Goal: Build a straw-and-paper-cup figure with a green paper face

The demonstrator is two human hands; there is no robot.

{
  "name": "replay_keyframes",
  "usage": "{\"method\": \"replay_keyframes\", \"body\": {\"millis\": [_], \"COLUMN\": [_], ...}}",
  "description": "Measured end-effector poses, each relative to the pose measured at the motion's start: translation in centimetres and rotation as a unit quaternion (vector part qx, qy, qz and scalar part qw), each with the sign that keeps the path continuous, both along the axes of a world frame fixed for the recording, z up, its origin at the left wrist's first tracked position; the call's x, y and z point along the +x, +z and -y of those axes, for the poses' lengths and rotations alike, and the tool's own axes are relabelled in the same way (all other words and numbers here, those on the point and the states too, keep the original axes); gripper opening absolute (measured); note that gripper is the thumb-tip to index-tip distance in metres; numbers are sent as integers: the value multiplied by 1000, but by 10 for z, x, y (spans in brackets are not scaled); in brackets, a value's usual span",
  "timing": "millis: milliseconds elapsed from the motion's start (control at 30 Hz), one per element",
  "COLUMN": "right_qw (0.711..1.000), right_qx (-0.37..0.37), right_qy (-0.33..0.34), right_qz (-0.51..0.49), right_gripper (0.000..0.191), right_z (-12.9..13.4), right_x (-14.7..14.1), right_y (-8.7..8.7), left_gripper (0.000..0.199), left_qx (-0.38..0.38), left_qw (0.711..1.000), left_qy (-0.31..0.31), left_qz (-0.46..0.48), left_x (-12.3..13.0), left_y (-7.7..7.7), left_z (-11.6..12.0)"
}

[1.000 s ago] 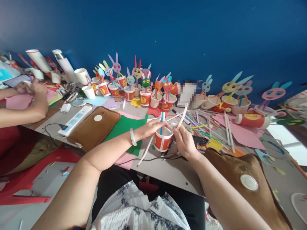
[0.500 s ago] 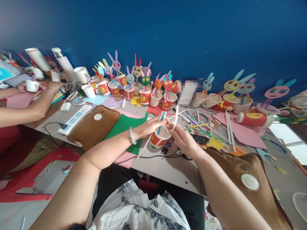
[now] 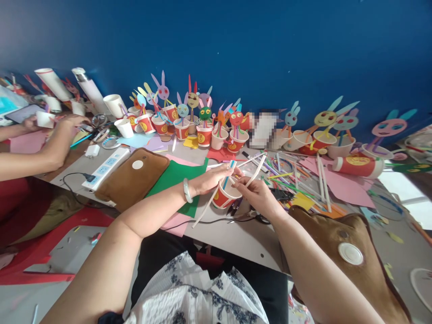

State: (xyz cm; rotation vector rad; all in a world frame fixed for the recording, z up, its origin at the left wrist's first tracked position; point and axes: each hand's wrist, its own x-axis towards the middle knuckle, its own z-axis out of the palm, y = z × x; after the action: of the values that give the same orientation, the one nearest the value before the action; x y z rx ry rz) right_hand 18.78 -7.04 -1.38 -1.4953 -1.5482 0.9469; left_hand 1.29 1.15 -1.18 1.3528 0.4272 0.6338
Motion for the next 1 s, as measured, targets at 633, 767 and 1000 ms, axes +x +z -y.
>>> {"method": "replay_keyframes", "body": {"millis": [633,767,1000], "right_qw": [970,964,955], "right_qx": [127,141,194], "right_qy": [-182,-171,-119], "right_qz": [103,148,189], "right_gripper": [28,26,22], "right_z": [-5,-3,-4], "right_x": [18,20,22], "right_y": [10,10,8], "left_gripper": [28,22,32], "left_qx": [308,428,580], "left_qw": [936,886,778], "left_qy": [122,90,-2], "left_qz": [-120,-151,-241], "left_x": [-11,-15,-19], "left_y": [-3,0,0], "left_z": [-11,-14,-22]}}
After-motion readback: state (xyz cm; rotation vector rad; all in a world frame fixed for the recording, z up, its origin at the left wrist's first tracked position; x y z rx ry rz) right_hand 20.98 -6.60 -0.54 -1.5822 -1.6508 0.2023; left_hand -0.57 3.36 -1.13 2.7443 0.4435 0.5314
